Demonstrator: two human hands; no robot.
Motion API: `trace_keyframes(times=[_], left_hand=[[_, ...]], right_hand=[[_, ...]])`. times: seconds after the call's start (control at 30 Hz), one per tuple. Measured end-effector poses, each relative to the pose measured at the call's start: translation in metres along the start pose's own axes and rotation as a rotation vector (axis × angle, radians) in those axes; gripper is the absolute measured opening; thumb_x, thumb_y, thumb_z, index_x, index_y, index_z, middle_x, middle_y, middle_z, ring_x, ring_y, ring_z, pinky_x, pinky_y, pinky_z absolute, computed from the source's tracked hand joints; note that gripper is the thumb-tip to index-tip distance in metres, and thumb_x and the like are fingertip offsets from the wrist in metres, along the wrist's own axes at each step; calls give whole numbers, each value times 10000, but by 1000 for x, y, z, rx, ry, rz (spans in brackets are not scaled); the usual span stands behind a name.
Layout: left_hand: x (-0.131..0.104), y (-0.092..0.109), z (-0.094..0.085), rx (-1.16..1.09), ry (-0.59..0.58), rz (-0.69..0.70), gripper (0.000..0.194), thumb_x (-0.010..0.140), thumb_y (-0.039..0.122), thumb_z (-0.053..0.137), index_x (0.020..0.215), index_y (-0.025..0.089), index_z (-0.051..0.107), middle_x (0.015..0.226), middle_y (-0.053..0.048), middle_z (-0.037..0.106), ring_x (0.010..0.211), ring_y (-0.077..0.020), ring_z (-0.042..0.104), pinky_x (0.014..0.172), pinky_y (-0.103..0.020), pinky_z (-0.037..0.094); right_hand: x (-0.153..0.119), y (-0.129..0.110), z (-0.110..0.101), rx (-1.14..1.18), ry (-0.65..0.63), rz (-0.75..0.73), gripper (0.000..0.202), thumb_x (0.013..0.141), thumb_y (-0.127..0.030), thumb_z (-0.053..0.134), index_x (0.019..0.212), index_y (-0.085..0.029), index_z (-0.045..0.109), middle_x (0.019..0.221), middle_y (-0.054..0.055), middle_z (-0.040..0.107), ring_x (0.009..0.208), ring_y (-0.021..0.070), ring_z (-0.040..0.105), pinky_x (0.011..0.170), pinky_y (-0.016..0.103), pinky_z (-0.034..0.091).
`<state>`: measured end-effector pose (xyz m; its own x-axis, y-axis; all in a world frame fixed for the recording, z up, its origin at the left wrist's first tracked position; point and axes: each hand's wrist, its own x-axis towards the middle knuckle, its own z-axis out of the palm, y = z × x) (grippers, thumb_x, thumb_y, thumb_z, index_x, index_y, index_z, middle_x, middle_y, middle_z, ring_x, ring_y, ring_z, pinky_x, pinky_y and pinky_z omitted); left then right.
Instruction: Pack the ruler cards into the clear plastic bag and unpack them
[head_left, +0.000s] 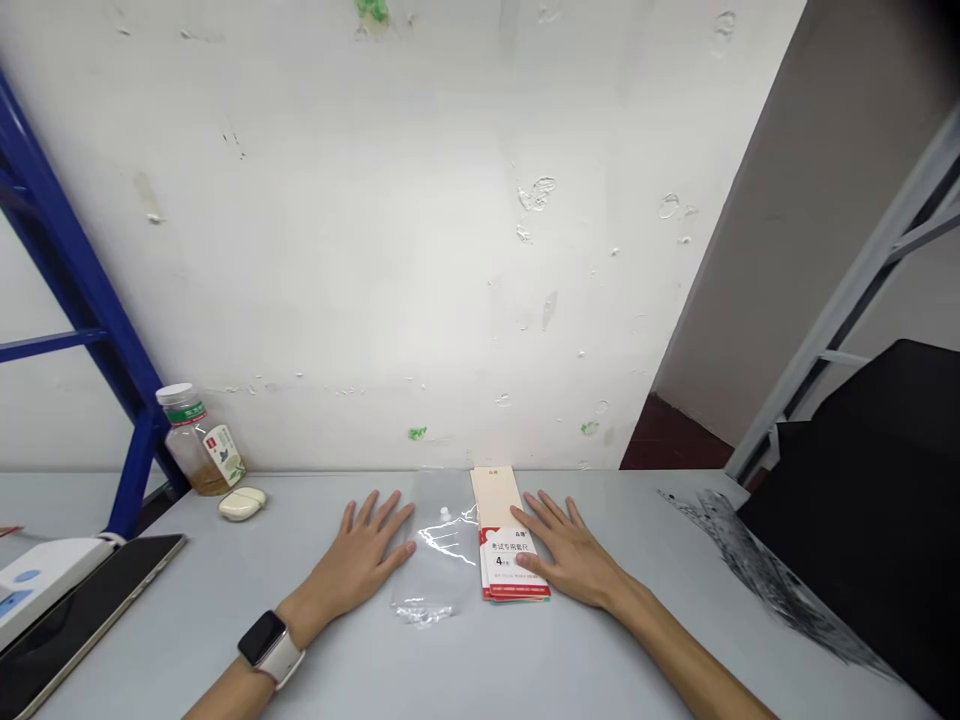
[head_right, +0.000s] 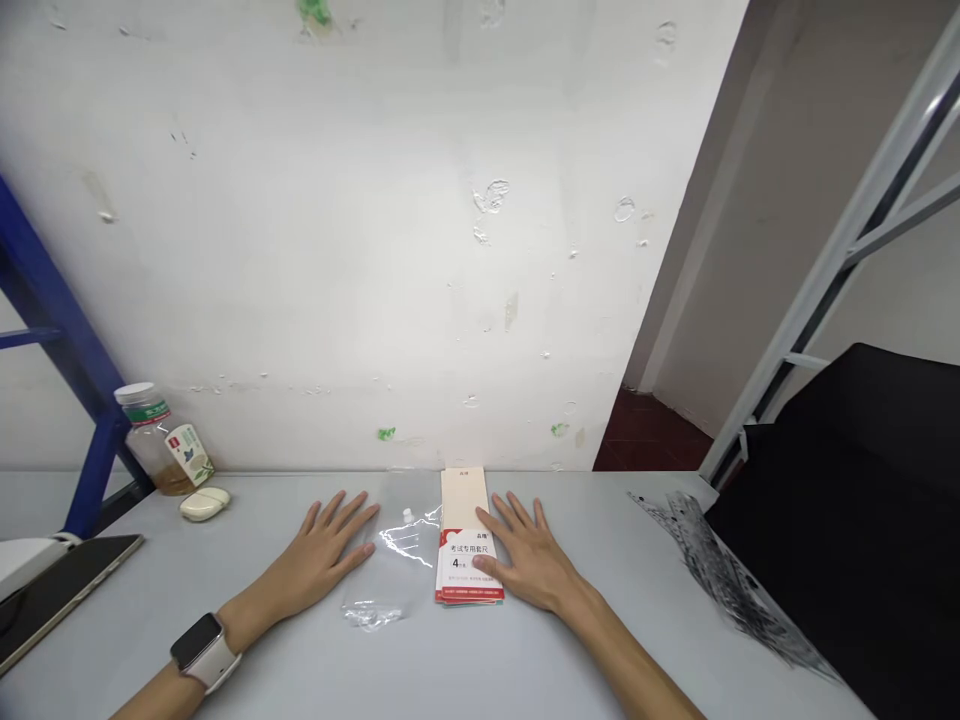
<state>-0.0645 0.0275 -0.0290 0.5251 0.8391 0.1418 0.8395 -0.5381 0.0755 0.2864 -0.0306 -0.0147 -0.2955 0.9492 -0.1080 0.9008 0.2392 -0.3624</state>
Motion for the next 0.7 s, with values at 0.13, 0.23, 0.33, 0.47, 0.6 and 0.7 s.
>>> trace_keyframes(times=[0.13,0.23,0.33,0.47,0.6,0.7], left_hand=[[0,1,-2,-6,-16,-8,575,965,610,299,1488,371,311,1573,-12,296,1446,-358,201,1134,-604,169],[0,5,-7,-16,-47,-26,581,964,618,285,1487,366,317,1578,-9,280,1451,-356,186,1136,-606,165],[1,8,-10,-24,-80,-44,599,963,630,264,1494,355,305,1588,-7,251,1459,-349,153,1143,-602,148],[1,8,-10,-23,-81,-44,604,960,632,267,1491,349,315,1588,-12,250,1459,-352,150,1144,-601,147],[1,6,-7,-15,-56,-28,587,964,620,281,1486,354,326,1580,-14,276,1453,-356,177,1137,-605,159],[1,6,-7,-9,-62,-36,590,961,626,283,1485,358,327,1580,-12,277,1452,-357,178,1138,-602,161]], right_hand=[[0,0,0,-7,-7,6,734,881,-743,251,1515,-381,177,1619,-62,53,1490,266,-24,1194,528,-43],[-1,-1,0,-5,-1,5,724,884,-739,248,1512,-386,182,1620,-58,61,1492,256,-20,1191,537,-36],[-1,0,-1,1,2,2,726,883,-742,251,1511,-381,195,1620,-48,68,1492,252,-15,1189,539,-38],[-1,0,-1,3,-6,0,730,883,-742,247,1514,-380,182,1621,-55,54,1491,261,-17,1189,539,-40],[-2,0,-1,7,-5,-3,728,887,-737,248,1516,-378,174,1620,-58,47,1491,269,-15,1190,536,-40],[-1,0,-1,7,-5,-4,726,886,-739,246,1514,-382,178,1621,-58,49,1491,266,-17,1191,532,-43]])
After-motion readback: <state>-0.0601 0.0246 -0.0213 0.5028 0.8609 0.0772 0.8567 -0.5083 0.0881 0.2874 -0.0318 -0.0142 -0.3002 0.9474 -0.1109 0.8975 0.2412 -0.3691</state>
